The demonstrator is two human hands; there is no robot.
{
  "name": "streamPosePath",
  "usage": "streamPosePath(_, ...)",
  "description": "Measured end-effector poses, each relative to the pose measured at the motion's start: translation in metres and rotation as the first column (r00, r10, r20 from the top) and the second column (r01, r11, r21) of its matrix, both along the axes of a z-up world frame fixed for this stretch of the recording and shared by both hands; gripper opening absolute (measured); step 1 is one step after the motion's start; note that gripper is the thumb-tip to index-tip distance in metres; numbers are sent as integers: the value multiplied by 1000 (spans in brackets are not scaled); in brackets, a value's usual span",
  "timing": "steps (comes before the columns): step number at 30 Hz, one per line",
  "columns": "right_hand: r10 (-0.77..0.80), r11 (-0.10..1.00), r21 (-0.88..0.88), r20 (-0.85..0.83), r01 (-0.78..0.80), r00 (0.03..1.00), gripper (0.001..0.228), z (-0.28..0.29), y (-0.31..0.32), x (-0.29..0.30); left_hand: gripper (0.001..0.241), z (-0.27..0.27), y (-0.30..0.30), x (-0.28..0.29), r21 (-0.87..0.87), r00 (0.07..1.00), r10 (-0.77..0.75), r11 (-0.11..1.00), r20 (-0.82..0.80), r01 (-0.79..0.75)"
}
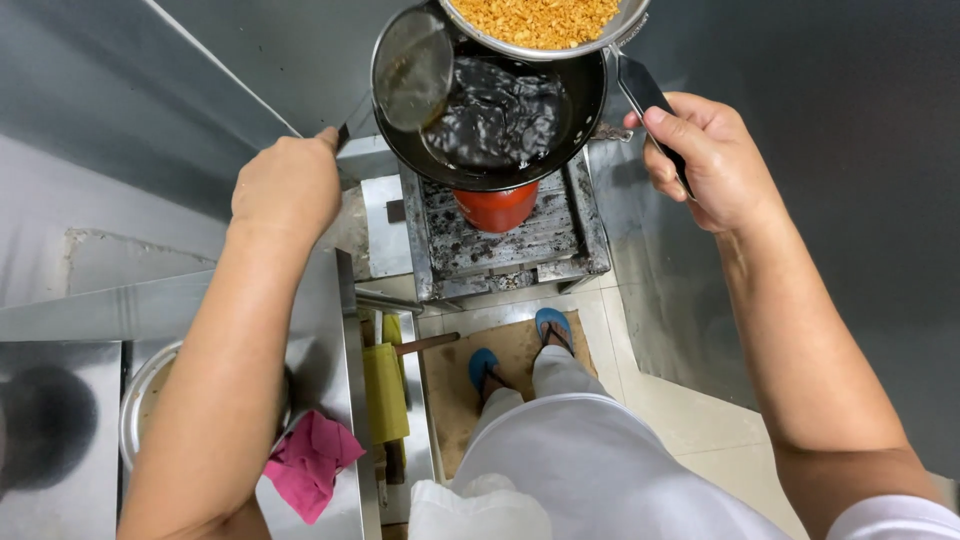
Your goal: Scooping fried food out of a pan of hot oil using a hand strainer and transferring it to another strainer for draining.
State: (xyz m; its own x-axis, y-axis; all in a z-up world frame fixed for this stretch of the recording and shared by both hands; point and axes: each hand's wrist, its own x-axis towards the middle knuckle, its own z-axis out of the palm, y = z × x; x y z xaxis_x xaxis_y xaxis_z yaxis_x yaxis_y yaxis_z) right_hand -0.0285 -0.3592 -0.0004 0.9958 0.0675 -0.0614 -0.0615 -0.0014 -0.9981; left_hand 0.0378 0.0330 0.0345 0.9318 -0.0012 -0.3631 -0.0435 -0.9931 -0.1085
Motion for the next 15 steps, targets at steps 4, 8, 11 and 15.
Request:
streamPosePath(4,-14,1000,10,-7,14,1000,25,3,-1,-3,81,35,-23,-16,-13,991,36,999,-128,-38)
streamPosePath(8,-27,1000,3,-7,27,1000,26,5,-5,-5,68,28,-39,-13,-128,937,68,985,-342,-119)
streamPosePath(11,-28,1000,-2,1,28,1000,27,7,-8,-7,58,-4,-43,-2,-259,914,32,954,-403,-148)
streamPosePath(15,-30,999,-19,2,30,1000,26,11,-9,-10,55,-39,-56,11,-439,919,24,874,-394,-211)
